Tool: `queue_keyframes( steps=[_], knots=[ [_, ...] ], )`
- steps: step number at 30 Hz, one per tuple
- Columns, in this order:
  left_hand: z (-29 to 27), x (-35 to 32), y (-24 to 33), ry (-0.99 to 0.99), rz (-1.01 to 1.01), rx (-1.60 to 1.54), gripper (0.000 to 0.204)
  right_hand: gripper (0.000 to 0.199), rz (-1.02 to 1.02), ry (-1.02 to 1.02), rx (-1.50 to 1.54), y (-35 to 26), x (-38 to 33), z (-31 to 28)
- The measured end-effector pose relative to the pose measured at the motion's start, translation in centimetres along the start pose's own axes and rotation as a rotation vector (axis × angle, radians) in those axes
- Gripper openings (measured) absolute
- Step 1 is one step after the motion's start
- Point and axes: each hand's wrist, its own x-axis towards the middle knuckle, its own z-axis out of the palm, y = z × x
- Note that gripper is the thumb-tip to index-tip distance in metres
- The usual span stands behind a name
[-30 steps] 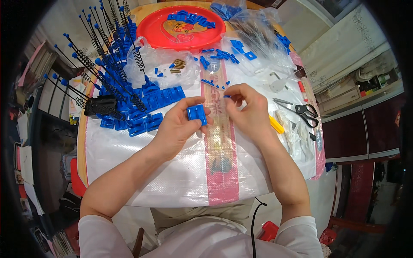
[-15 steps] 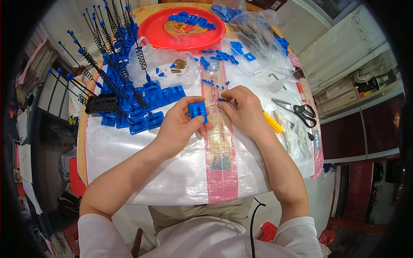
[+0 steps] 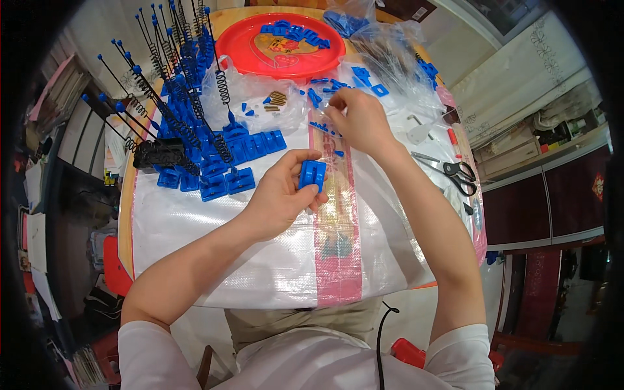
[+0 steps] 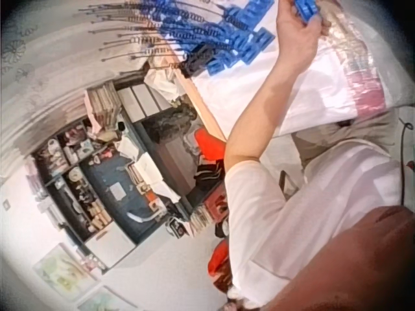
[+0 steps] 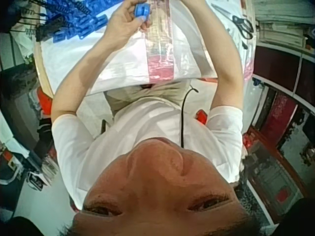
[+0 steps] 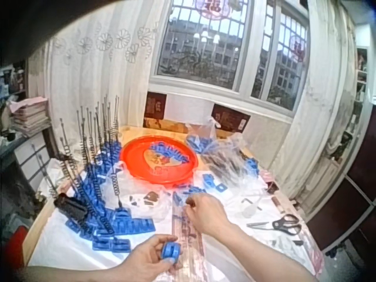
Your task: Assembling small blue plastic parts with black springs and securing them with a screwdriver.
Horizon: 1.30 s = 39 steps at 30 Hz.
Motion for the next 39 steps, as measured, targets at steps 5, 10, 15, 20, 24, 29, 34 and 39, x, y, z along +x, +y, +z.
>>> queue_keyframes(
  steps=[5,10,15,20,24,29,34,39],
  knots=[
    [-0.3,0.0,-0.1,0.002,-0.006,-0.043,0.052,0.021,0.088,-0.045,-0.056,-1.8,2.9,2.5],
    [-0.3,0.1,-0.2,-0.016,0.010,-0.032,0.054,0.021,0.126,-0.093,-0.102,-2.5,3.0,3.3],
    [-0.6,0.1,-0.2,0.002,-0.005,-0.046,0.053,0.026,0.128,-0.027,-0.092,-2.9,2.8,2.5],
    [-1.0,0.5,-0.2,-0.044,0.001,-0.088,0.054,0.024,0.139,0.101,0.335,-1.1,-1.5,-2.2],
    [-1.1,0.2,0.2,-0.094,0.000,-0.181,0.055,0.016,0.281,0.007,0.876,-2.4,-6.3,-4.1],
    [-0.9,0.0,0.3,-0.126,-0.038,-0.303,0.050,0.017,0.180,-0.008,1.173,-3.5,-9.2,-4.2],
    [-0.7,0.3,0.4,-0.142,-0.079,-0.241,0.050,0.021,0.116,0.030,1.173,-4.3,-9.5,-3.2],
    [-0.4,0.3,-0.2,-0.115,-0.088,-0.126,0.050,0.026,0.027,-0.021,1.005,-3.4,-9.8,-2.4]
  ],
)
